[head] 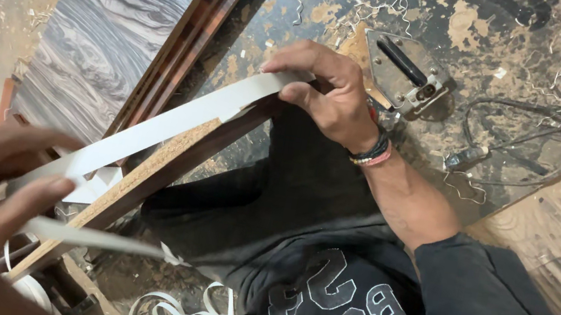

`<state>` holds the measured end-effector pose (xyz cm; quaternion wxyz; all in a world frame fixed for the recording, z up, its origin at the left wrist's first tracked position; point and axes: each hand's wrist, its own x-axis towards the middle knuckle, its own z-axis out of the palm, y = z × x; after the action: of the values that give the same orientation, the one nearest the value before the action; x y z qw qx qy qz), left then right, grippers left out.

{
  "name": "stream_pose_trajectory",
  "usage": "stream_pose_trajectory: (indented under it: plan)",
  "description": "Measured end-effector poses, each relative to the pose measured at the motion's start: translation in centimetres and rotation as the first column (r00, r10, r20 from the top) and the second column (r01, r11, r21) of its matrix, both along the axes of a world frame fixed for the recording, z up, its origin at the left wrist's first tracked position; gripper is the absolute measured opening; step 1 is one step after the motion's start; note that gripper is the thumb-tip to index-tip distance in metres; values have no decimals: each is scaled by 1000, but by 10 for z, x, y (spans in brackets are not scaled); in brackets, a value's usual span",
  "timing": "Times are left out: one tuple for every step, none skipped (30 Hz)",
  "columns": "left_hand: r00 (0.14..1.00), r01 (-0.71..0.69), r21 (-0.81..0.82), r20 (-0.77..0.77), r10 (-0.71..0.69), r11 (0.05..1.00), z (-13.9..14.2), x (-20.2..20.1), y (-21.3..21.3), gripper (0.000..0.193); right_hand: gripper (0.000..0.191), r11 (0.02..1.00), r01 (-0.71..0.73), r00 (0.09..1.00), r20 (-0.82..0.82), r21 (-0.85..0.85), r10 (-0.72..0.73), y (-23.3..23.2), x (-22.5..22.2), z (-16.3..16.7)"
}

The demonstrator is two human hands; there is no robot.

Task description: The person sits on the floor with a long board across their lap, aligns a strip of white edge banding along the board's edge, and presses it in place using a hand-held iron, working along the length of the strip.

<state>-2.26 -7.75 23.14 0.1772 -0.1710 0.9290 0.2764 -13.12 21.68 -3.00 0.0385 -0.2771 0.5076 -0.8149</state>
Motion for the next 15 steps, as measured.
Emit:
stream_pose_trajectory:
  plan:
    - [997, 43, -76, 62, -38, 996, 3, 5, -15, 42, 27, 1000, 5, 1000, -20, 4, -5, 0, 0, 1]
    - [991, 79, -140, 122, -62, 987, 8, 9, -30, 41, 27, 1000, 14, 999, -36, 24, -14, 0, -1, 3]
    - [987, 67, -200, 158, -36, 977, 11, 14, -43, 41, 28, 999, 25, 998, -52, 44, -23, 0, -2, 4]
    - [979, 68, -262, 203, -13, 963, 14, 20, -53, 40, 28, 997, 33, 997, -69, 65, -28, 0, -3, 6]
    - [973, 64, -309, 232, 10, 949, 12, 26, -60, 40, 28, 997, 29, 997, -75, 67, -24, 0, -3, 7]
    - [969, 51, -347, 243, 37, 936, 10, 32, -64, 39, 28, 997, 22, 997, -79, 67, -17, 0, -4, 8]
    - [965, 45, -387, 257, 60, 921, 7, 36, -67, 39, 27, 998, 18, 996, -85, 67, -12, -1, -5, 9]
    - [961, 44, -419, 265, 76, 907, 3, 39, -69, 38, 27, 997, 35, 994, -110, 74, -27, -2, -5, 9]
    - [959, 41, -447, 267, 90, 894, -1, 41, -70, 38, 27, 995, 56, 990, -132, 82, -45, -3, -6, 9]
    - [958, 38, -472, 269, 103, 881, -6, 42, -72, 37, 27, 993, 77, 986, -153, 93, -63, -4, -6, 9]
    - [956, 36, -498, 270, 116, 867, -11, 44, -74, 37, 27, 992, 82, 986, -151, 101, -66, -4, -6, 9]
    - [957, 34, -523, 262, 124, 851, -14, 45, -77, 37, 28, 991, 85, 986, -150, 107, -68, -5, -6, 8]
    - [957, 36, -553, 258, 130, 832, -13, 48, -82, 36, 29, 990, 86, 987, -149, 114, -68, -6, -6, 8]
    - [959, 39, -583, 248, 133, 811, -12, 52, -87, 36, 29, 989, 92, 986, -151, 119, -73, -6, -6, 8]
    - [964, 37, -618, 229, 135, 785, -9, 55, -93, 35, 29, 987, 100, 984, -157, 123, -80, -6, -6, 8]
